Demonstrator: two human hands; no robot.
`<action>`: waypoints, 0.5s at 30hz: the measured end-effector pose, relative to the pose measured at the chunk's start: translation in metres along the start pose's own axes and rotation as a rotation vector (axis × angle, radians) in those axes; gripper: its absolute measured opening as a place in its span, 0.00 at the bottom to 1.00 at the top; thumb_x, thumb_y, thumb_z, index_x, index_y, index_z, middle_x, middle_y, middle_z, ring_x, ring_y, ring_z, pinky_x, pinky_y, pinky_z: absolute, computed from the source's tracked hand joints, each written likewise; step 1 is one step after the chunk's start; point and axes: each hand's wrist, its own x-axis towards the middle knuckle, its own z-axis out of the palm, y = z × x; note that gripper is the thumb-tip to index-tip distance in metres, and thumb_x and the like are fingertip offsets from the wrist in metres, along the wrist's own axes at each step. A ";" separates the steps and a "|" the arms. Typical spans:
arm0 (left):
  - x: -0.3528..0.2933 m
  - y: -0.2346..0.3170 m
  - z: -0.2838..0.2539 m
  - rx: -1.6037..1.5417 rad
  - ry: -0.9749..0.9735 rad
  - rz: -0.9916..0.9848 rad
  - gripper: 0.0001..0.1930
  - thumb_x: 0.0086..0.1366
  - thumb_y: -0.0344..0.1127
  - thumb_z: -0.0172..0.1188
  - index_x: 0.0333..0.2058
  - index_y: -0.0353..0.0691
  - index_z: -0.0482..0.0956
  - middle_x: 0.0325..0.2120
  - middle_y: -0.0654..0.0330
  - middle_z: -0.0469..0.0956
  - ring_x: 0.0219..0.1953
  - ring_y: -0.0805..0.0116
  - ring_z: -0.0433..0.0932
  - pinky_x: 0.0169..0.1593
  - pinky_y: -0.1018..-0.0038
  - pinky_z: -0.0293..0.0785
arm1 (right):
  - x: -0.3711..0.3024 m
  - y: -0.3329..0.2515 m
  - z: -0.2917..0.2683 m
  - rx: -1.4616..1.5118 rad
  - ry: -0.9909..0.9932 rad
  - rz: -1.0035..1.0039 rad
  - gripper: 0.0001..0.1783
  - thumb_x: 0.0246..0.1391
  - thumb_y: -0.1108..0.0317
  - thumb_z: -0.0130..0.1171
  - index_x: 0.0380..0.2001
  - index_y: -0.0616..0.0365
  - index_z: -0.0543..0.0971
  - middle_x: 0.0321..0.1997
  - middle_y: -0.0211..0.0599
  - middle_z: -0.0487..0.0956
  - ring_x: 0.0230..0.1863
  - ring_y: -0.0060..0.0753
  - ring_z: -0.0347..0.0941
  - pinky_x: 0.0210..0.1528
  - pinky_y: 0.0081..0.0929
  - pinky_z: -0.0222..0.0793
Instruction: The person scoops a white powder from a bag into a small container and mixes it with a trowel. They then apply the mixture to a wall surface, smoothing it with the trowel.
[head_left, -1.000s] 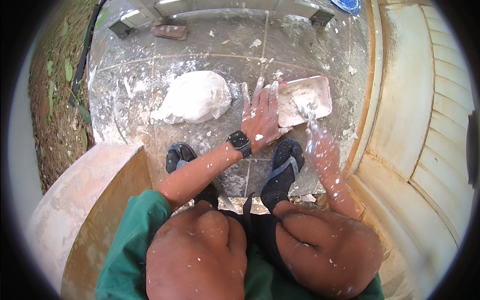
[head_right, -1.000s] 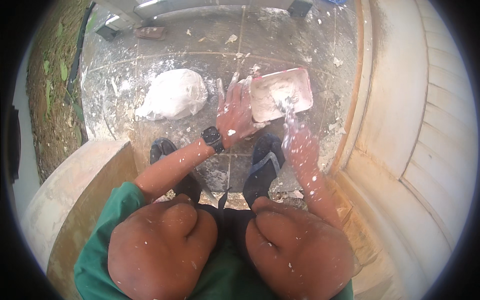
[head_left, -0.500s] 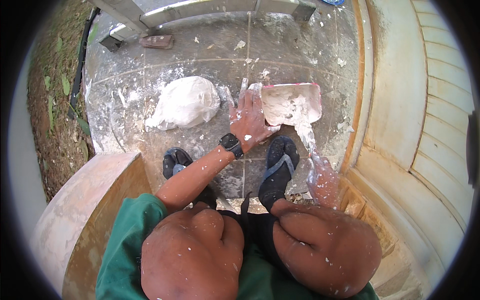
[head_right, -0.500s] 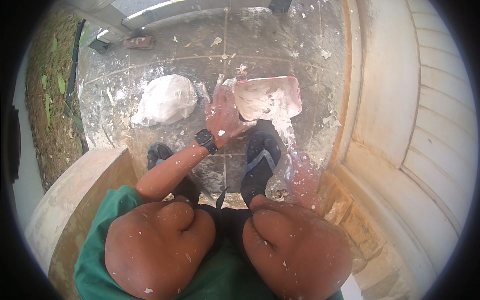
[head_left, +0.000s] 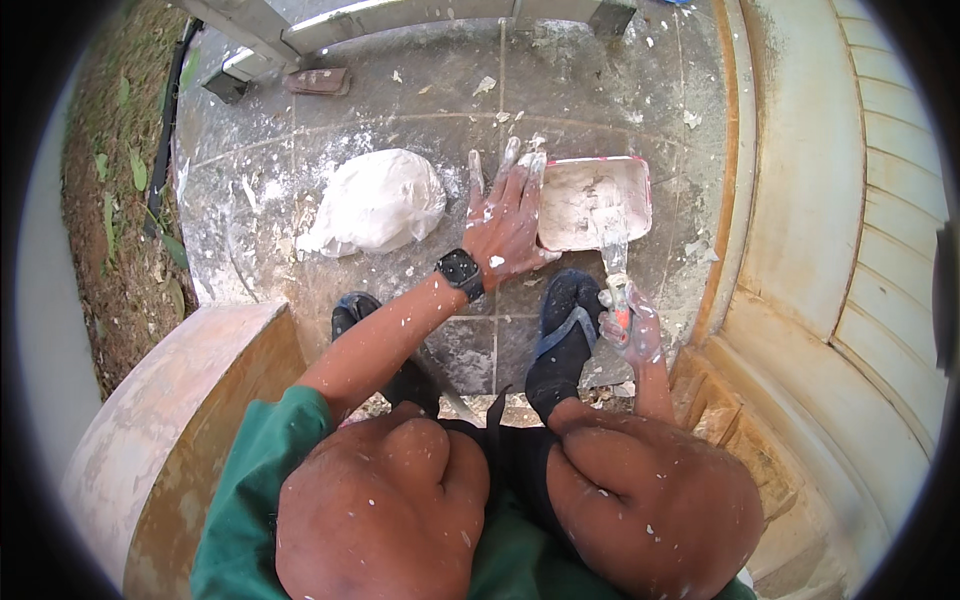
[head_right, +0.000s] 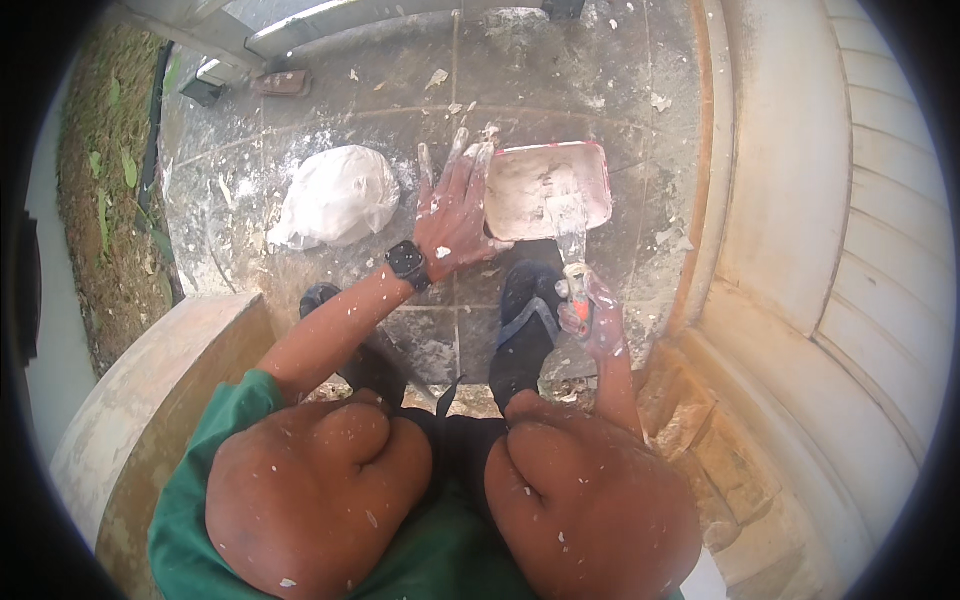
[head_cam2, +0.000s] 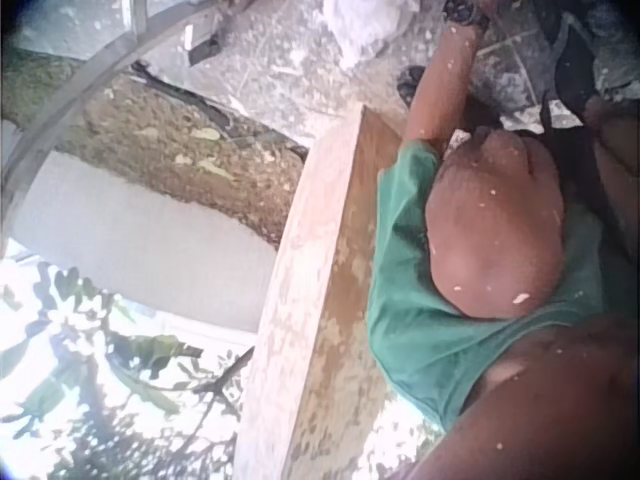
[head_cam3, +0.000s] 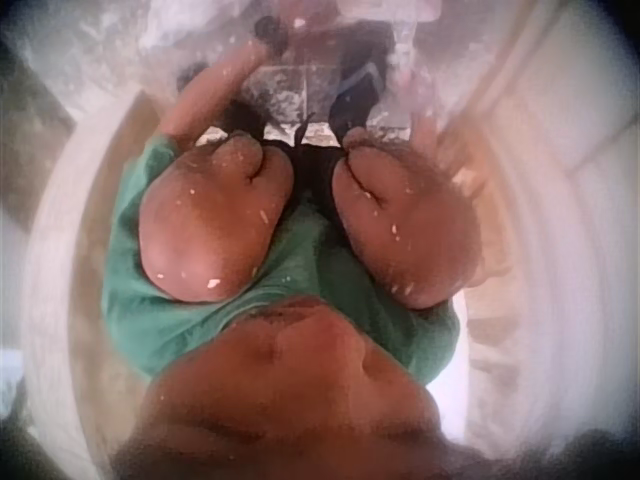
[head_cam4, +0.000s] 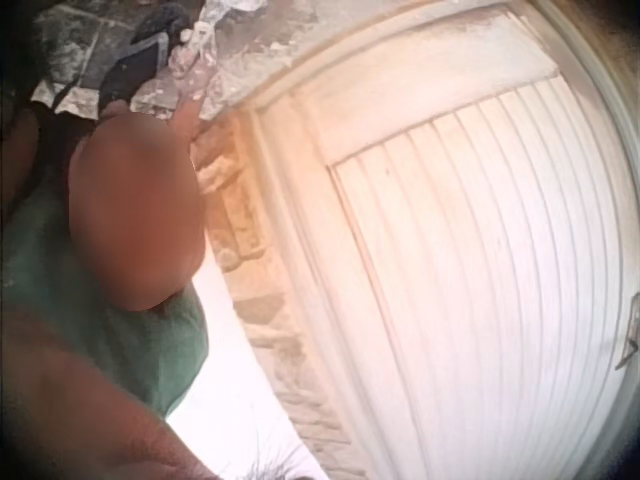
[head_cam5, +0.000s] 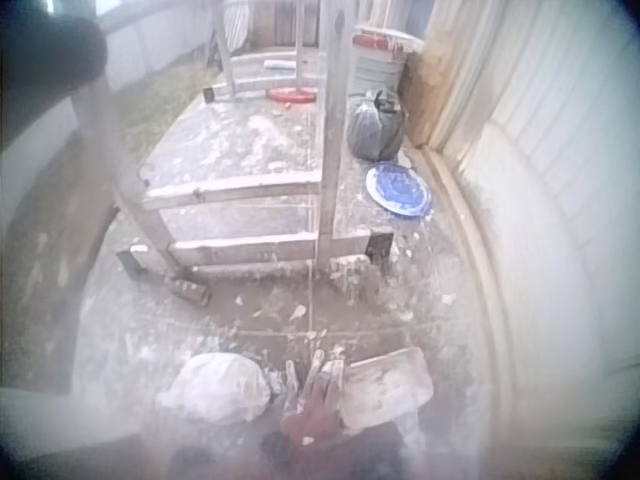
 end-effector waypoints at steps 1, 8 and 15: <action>0.003 0.001 -0.001 -0.035 -0.087 -0.033 0.67 0.44 0.66 0.75 0.74 0.39 0.47 0.70 0.44 0.56 0.75 0.44 0.49 0.74 0.35 0.37 | -0.002 0.006 -0.007 0.041 -0.027 -0.022 0.18 0.70 0.52 0.52 0.54 0.52 0.72 0.35 0.38 0.77 0.18 0.23 0.67 0.15 0.17 0.59; 0.003 0.004 0.001 -0.009 0.052 0.027 0.58 0.47 0.64 0.75 0.69 0.35 0.59 0.66 0.45 0.61 0.70 0.43 0.60 0.65 0.36 0.61 | -0.059 -0.014 0.001 -0.234 0.094 -0.047 0.17 0.71 0.55 0.50 0.52 0.55 0.75 0.35 0.38 0.79 0.18 0.21 0.69 0.15 0.18 0.63; 0.006 0.011 0.010 -0.048 0.092 0.003 0.60 0.49 0.65 0.73 0.71 0.34 0.55 0.65 0.43 0.61 0.71 0.41 0.59 0.68 0.32 0.53 | 0.002 -0.009 0.032 -1.965 0.446 -1.332 0.14 0.67 0.69 0.54 0.50 0.52 0.84 0.42 0.44 0.84 0.35 0.39 0.81 0.46 0.36 0.80</action>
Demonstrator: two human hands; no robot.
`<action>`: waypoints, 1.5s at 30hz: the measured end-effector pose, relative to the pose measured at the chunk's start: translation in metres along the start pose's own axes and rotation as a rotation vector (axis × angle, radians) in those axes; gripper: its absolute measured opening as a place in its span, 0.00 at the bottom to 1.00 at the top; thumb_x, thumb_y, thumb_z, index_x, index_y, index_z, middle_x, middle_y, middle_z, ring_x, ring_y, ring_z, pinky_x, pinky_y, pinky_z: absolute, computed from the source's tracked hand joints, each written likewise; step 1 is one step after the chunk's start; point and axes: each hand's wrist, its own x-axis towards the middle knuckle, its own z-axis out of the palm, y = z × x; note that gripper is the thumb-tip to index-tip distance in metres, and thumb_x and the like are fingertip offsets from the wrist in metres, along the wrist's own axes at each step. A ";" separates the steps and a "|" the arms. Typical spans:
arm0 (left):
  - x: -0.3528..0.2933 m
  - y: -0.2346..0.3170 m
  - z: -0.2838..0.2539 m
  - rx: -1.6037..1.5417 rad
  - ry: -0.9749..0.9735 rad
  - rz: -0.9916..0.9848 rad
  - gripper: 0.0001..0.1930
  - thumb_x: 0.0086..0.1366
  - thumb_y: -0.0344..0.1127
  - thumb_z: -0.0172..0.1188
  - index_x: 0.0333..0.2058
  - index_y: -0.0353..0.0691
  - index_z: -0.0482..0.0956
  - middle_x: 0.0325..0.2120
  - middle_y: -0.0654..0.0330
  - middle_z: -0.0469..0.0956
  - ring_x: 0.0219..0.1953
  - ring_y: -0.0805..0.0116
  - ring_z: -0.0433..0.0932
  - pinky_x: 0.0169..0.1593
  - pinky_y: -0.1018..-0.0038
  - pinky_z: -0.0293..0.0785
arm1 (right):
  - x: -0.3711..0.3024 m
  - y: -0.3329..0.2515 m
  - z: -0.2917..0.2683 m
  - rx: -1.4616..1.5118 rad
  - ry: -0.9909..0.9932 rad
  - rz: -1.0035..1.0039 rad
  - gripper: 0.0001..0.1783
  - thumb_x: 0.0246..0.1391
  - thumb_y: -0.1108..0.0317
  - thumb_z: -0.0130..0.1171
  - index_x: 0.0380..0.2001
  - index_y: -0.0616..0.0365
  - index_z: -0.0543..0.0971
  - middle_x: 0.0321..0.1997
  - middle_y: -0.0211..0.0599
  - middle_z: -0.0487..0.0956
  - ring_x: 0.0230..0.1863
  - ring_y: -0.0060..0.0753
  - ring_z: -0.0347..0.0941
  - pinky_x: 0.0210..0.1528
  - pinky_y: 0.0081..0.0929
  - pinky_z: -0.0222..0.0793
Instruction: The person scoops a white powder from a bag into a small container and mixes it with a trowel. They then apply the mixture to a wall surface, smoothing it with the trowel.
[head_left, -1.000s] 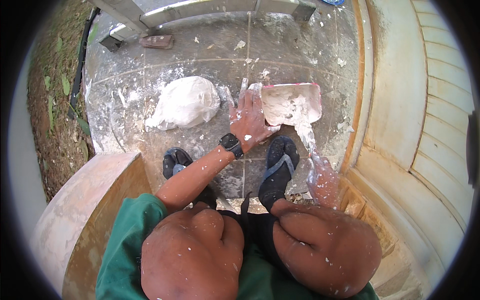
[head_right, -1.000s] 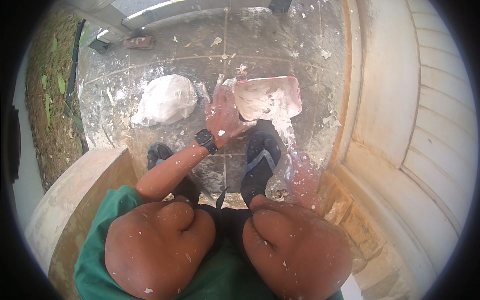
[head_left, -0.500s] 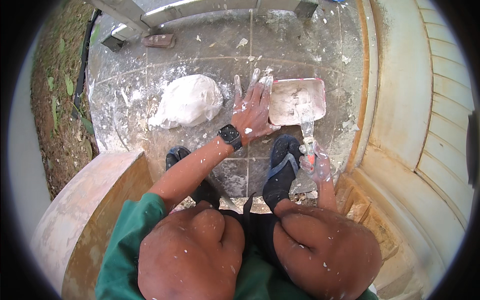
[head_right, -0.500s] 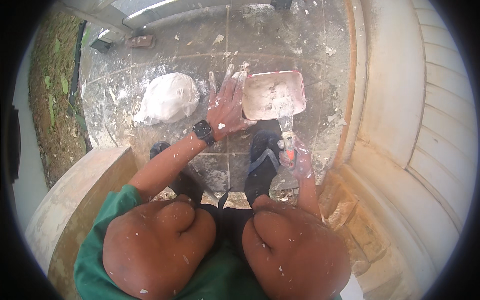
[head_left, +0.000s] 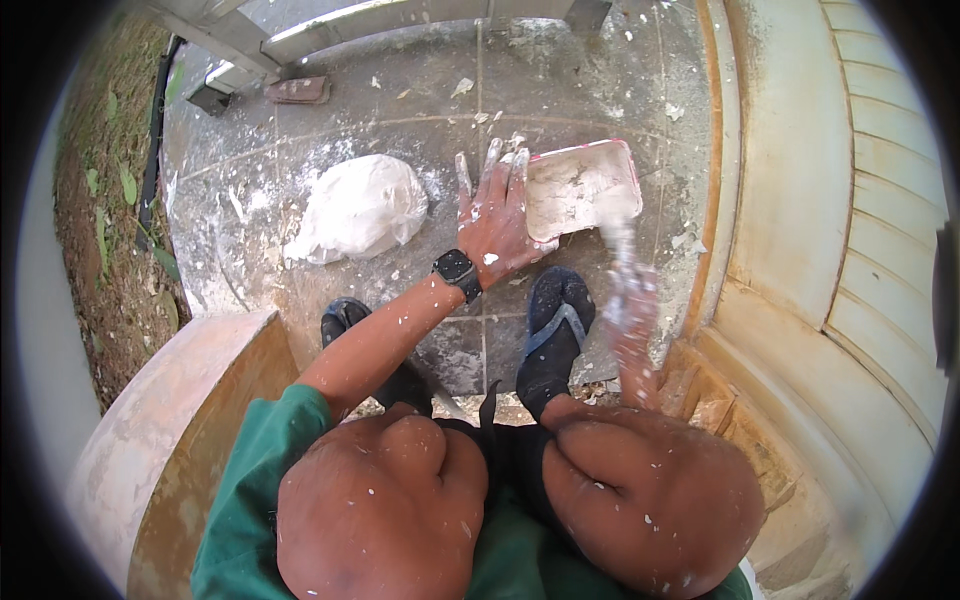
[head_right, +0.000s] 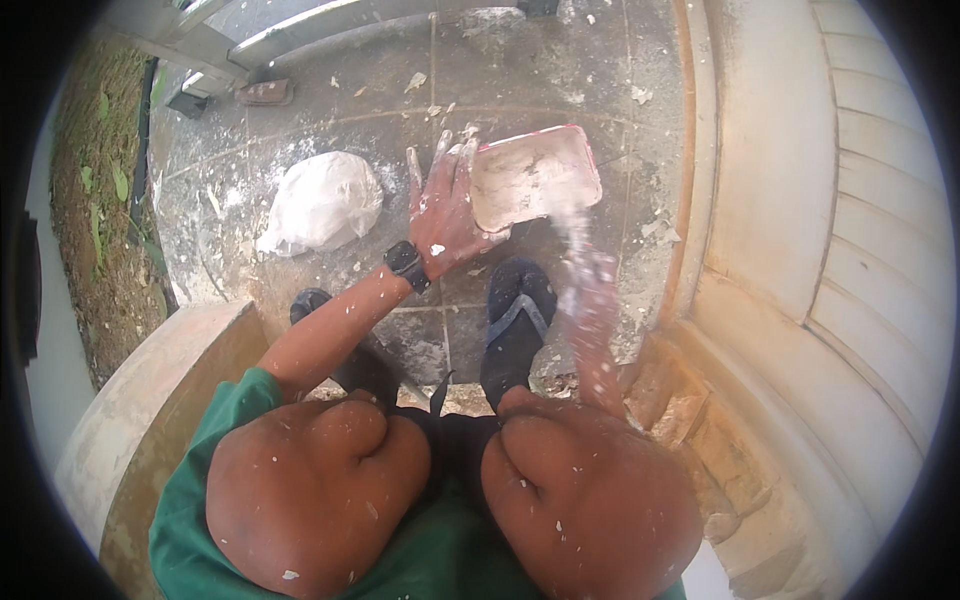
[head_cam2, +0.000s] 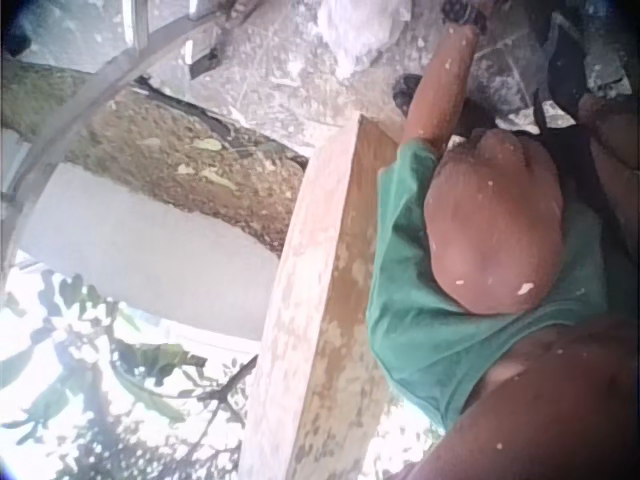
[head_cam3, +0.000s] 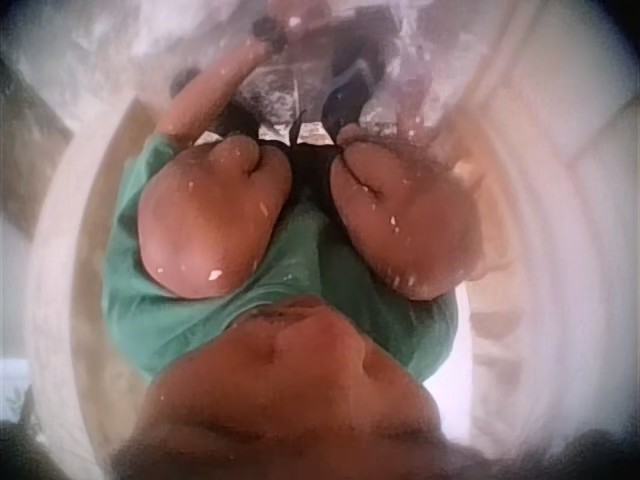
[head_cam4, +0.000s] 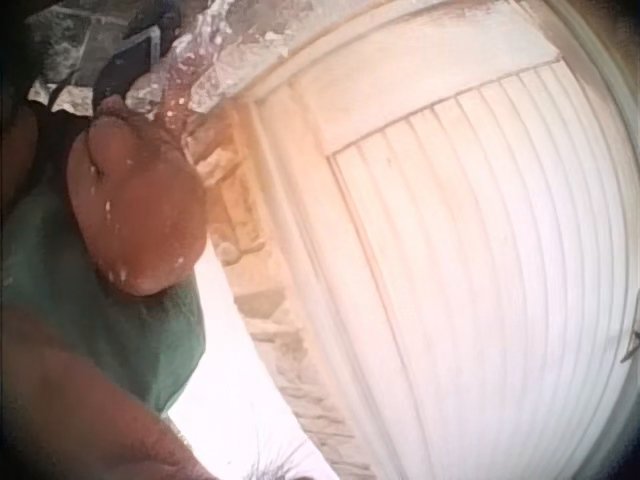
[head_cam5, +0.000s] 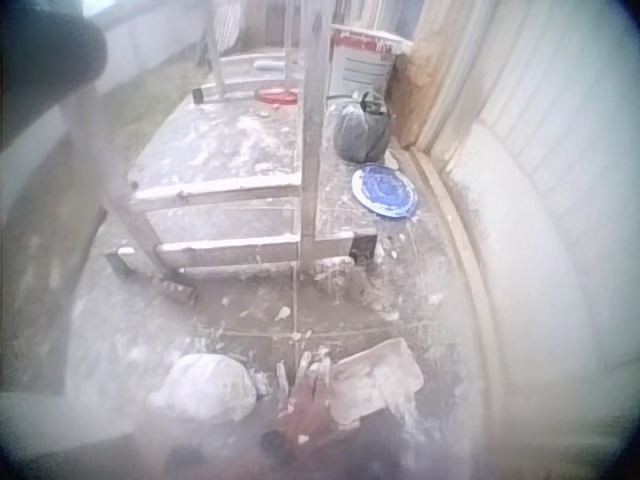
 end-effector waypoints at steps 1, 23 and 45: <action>0.000 0.002 0.001 -0.007 0.047 0.003 0.61 0.48 0.65 0.73 0.71 0.34 0.55 0.65 0.43 0.62 0.71 0.41 0.58 0.68 0.32 0.52 | -0.002 -0.001 0.013 -0.105 -0.078 -0.030 0.14 0.67 0.69 0.54 0.51 0.52 0.84 0.42 0.44 0.84 0.35 0.39 0.81 0.46 0.36 0.79; -0.033 0.014 0.013 -0.121 0.074 -0.042 0.59 0.51 0.70 0.69 0.67 0.26 0.59 0.63 0.38 0.64 0.68 0.40 0.60 0.72 0.39 0.45 | 0.223 -0.013 -0.073 -0.270 -0.730 -0.375 0.12 0.57 0.65 0.64 0.45 0.50 0.84 0.38 0.35 0.84 0.36 0.40 0.80 0.37 0.38 0.75; -0.024 0.019 0.005 -0.175 -0.056 -0.053 0.63 0.53 0.68 0.68 0.73 0.32 0.47 0.69 0.40 0.56 0.75 0.42 0.48 0.75 0.38 0.33 | 0.188 -0.019 -0.086 -0.386 -0.791 -0.424 0.05 0.50 0.71 0.58 0.26 0.50 0.82 0.24 0.37 0.81 0.30 0.43 0.81 0.35 0.45 0.75</action>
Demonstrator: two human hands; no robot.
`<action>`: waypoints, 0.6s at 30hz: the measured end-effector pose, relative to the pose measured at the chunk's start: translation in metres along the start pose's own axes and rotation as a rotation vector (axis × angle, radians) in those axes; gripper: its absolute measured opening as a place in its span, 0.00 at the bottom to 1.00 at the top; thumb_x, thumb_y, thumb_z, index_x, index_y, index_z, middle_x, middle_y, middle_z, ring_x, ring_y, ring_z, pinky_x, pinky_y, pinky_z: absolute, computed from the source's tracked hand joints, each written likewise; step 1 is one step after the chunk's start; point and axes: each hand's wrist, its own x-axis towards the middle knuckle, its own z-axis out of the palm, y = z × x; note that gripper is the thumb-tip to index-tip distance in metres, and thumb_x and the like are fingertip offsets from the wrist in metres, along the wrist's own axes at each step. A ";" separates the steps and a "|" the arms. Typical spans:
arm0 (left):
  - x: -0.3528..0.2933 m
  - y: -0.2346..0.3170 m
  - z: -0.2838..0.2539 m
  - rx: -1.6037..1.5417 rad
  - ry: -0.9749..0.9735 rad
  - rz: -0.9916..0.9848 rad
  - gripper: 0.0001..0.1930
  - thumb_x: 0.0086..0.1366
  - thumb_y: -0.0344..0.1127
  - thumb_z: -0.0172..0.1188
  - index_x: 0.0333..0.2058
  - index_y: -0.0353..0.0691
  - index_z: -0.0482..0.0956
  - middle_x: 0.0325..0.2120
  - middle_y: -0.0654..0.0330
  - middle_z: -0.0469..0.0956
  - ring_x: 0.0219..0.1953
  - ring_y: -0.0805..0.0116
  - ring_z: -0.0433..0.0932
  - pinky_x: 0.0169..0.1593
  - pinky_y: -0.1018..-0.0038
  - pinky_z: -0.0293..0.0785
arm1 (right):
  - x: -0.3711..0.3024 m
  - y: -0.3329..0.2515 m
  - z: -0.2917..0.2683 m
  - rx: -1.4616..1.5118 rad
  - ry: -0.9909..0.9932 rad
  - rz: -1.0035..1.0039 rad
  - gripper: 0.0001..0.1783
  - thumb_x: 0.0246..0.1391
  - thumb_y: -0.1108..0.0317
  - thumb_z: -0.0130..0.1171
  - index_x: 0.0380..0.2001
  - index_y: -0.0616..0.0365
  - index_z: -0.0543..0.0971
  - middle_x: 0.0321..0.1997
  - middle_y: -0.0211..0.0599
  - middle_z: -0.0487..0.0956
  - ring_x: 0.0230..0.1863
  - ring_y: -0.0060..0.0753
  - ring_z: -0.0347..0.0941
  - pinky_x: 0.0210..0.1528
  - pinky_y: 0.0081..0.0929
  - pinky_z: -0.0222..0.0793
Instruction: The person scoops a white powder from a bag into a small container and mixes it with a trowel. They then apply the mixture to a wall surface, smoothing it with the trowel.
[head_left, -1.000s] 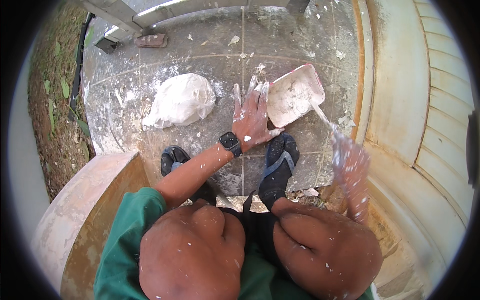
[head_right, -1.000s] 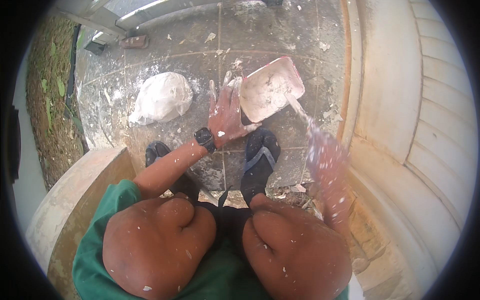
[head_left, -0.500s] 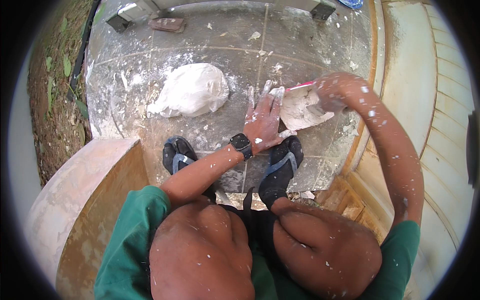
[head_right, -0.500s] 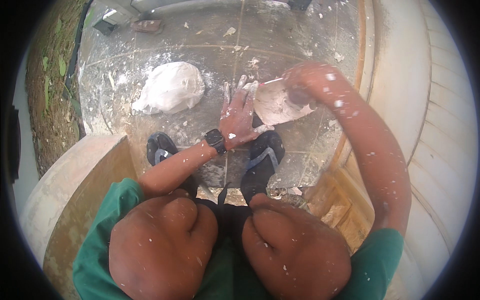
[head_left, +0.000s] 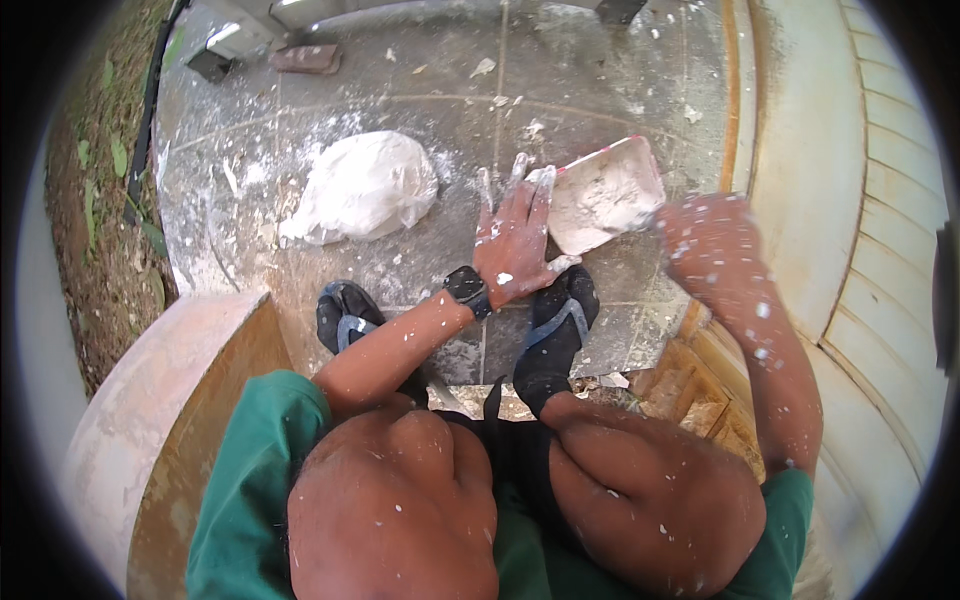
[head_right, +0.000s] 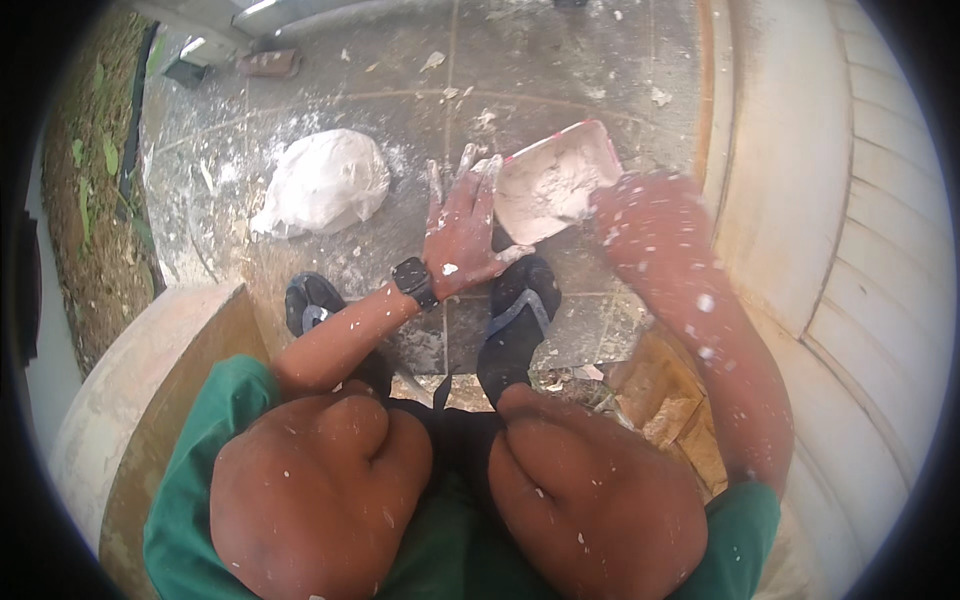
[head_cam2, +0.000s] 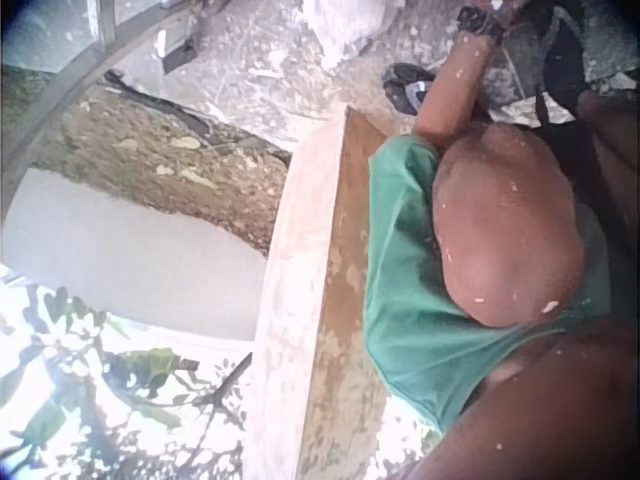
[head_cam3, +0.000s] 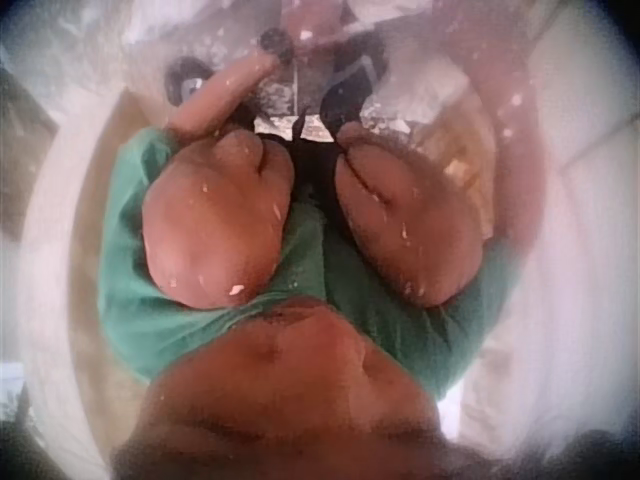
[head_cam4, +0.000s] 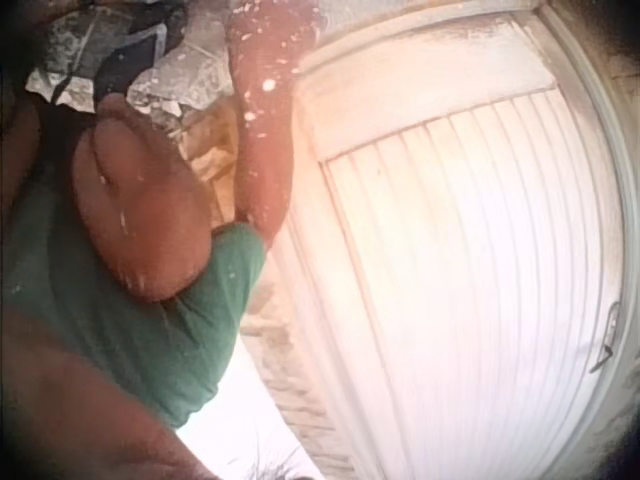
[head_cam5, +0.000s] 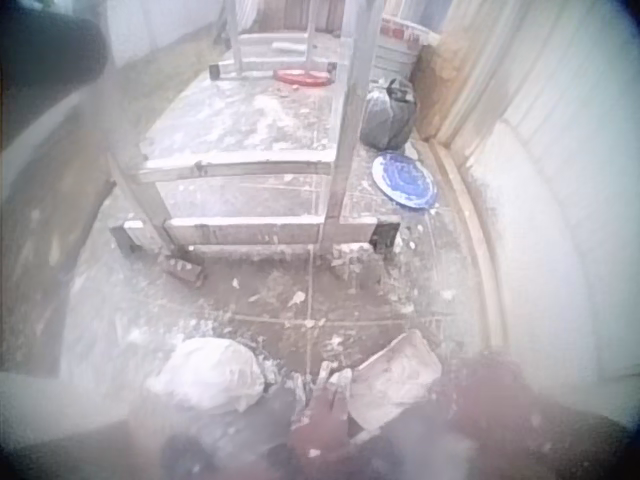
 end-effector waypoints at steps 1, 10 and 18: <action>-0.002 0.000 0.000 0.028 -0.007 -0.014 0.63 0.53 0.68 0.68 0.73 0.32 0.47 0.69 0.39 0.56 0.75 0.42 0.48 0.75 0.37 0.34 | 0.003 0.001 0.003 0.018 -0.019 -0.015 0.05 0.50 0.71 0.58 0.26 0.50 0.82 0.24 0.37 0.81 0.30 0.44 0.81 0.35 0.45 0.75; -0.005 -0.005 0.012 0.070 -0.064 -0.023 0.62 0.52 0.68 0.68 0.73 0.33 0.48 0.68 0.39 0.58 0.74 0.41 0.52 0.72 0.36 0.44 | 0.022 -0.010 -0.024 -0.005 -0.168 0.058 0.05 0.51 0.68 0.58 0.27 0.48 0.84 0.28 0.36 0.83 0.37 0.41 0.83 0.39 0.44 0.76; -0.005 0.003 0.005 -0.029 0.014 -0.053 0.59 0.50 0.58 0.74 0.71 0.31 0.52 0.67 0.38 0.58 0.73 0.39 0.54 0.72 0.34 0.45 | 0.016 -0.023 -0.001 0.047 -0.049 0.061 0.05 0.51 0.68 0.59 0.27 0.49 0.83 0.27 0.38 0.83 0.36 0.42 0.83 0.37 0.44 0.76</action>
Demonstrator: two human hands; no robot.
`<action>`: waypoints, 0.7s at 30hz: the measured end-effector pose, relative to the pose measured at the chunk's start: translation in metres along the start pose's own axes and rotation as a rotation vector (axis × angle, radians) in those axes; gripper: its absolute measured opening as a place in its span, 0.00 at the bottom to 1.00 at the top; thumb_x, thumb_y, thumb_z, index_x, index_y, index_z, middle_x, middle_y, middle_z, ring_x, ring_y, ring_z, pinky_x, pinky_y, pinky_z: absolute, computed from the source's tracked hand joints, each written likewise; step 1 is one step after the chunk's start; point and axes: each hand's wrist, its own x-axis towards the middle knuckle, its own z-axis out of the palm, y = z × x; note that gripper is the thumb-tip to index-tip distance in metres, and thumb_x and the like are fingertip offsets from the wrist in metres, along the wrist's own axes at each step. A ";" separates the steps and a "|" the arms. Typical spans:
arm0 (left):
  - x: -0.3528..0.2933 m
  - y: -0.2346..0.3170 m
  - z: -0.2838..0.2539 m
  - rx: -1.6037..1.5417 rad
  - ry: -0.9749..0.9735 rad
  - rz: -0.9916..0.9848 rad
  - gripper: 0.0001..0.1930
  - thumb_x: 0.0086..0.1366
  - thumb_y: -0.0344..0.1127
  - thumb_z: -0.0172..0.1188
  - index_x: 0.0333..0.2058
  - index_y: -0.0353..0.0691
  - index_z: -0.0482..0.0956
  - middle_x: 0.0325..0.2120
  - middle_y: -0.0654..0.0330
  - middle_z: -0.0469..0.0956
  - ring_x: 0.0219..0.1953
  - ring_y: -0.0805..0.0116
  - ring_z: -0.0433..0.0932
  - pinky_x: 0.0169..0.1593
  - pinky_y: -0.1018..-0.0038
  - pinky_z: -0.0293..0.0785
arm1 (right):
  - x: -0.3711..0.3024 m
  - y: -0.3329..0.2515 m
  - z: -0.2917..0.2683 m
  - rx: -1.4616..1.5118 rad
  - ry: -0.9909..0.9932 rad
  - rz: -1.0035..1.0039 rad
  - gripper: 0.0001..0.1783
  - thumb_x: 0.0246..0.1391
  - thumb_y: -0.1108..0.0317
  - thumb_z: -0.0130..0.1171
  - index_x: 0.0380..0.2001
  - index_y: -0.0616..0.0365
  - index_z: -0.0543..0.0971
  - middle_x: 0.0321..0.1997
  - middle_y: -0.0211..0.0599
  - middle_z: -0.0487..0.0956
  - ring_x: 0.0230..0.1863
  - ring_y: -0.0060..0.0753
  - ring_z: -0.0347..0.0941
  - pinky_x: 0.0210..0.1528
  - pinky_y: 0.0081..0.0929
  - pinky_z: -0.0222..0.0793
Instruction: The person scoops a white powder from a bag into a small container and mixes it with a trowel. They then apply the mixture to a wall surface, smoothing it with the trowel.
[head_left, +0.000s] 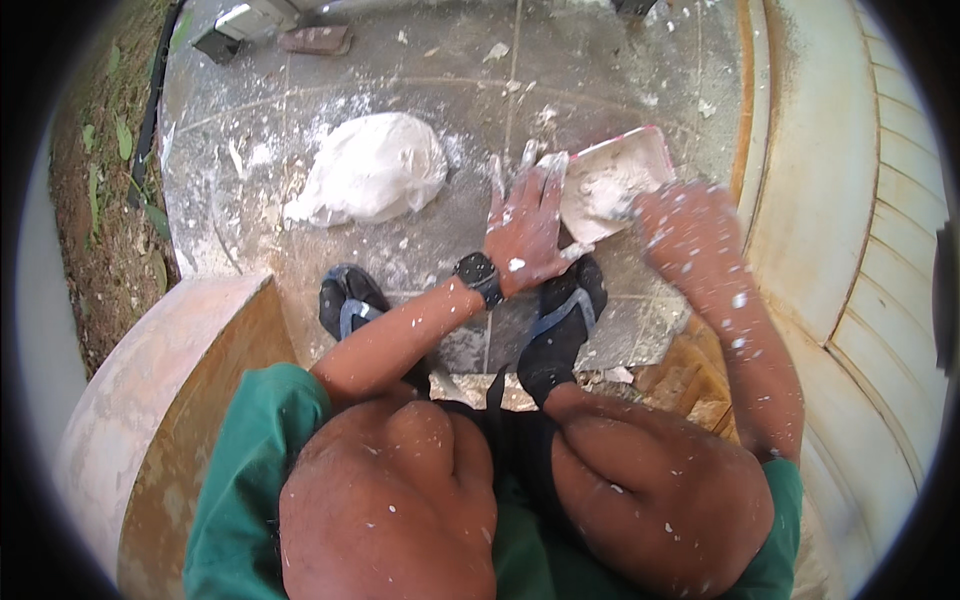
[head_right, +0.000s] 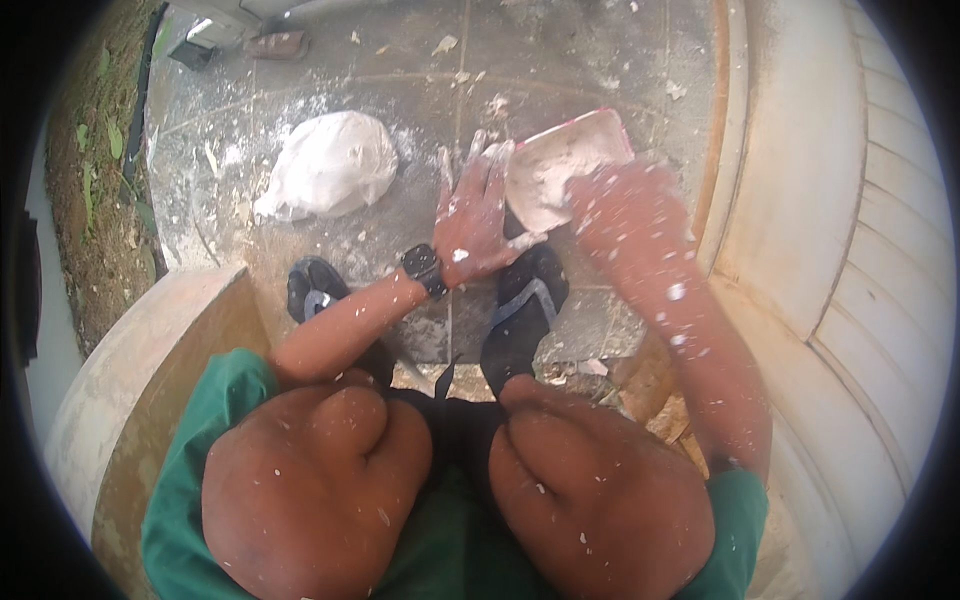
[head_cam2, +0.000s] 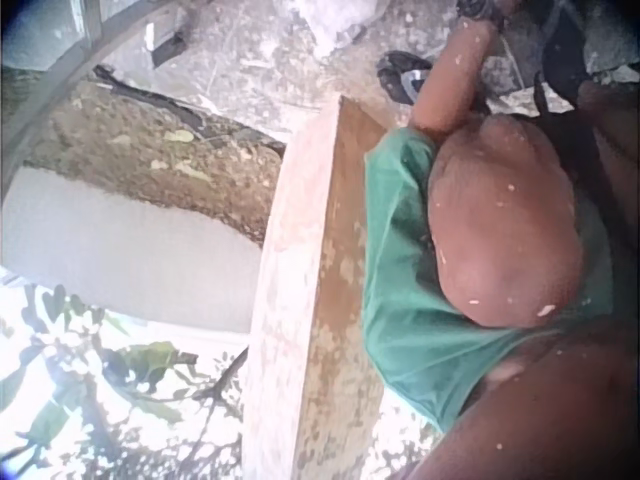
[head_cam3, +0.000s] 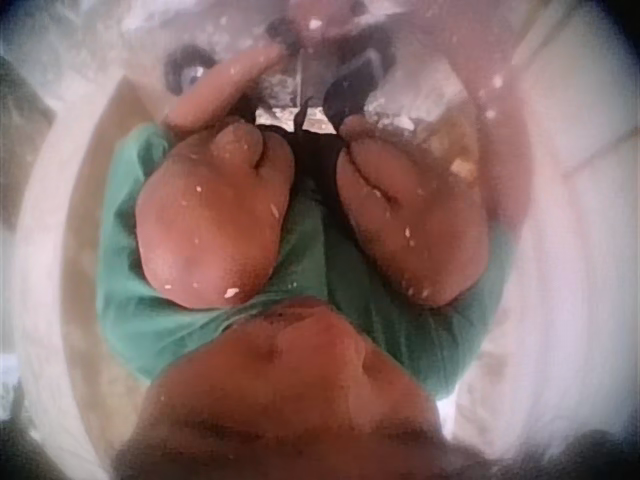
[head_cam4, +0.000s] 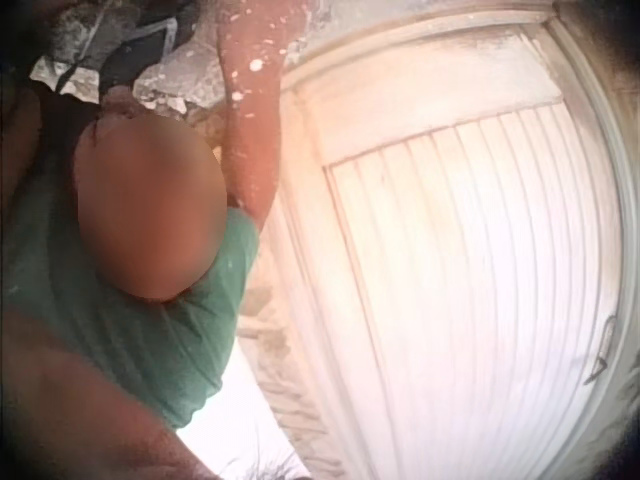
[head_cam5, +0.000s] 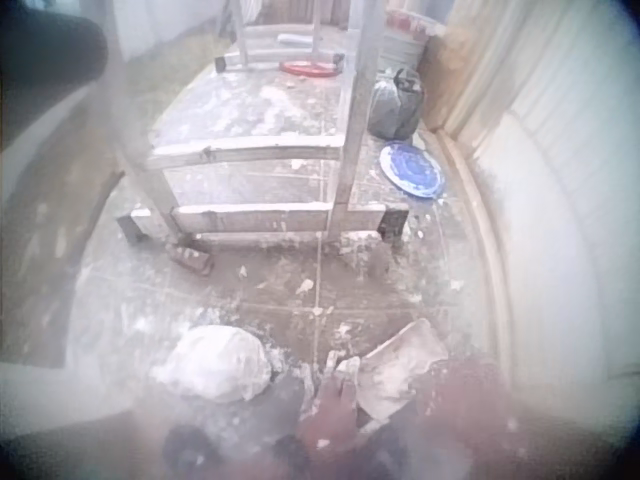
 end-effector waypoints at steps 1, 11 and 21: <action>-0.001 0.001 -0.001 0.015 0.003 0.007 0.59 0.51 0.59 0.74 0.71 0.32 0.52 0.67 0.38 0.58 0.73 0.39 0.54 0.72 0.34 0.45 | 0.000 -0.001 0.000 0.010 0.009 0.004 0.05 0.51 0.68 0.59 0.27 0.49 0.83 0.27 0.38 0.83 0.35 0.42 0.83 0.36 0.44 0.76; 0.003 -0.006 0.004 0.010 -0.071 0.000 0.62 0.54 0.69 0.66 0.73 0.32 0.48 0.69 0.38 0.56 0.75 0.39 0.49 0.74 0.37 0.36 | -0.009 -0.020 -0.002 0.032 0.063 0.080 0.04 0.51 0.68 0.59 0.27 0.50 0.83 0.26 0.40 0.83 0.33 0.43 0.83 0.34 0.44 0.76; -0.002 -0.004 0.002 0.053 -0.015 0.035 0.61 0.53 0.66 0.69 0.73 0.32 0.48 0.70 0.39 0.56 0.76 0.41 0.46 0.74 0.36 0.34 | -0.011 -0.032 -0.003 0.099 0.147 0.138 0.03 0.50 0.69 0.62 0.27 0.53 0.83 0.28 0.40 0.84 0.34 0.41 0.84 0.32 0.41 0.78</action>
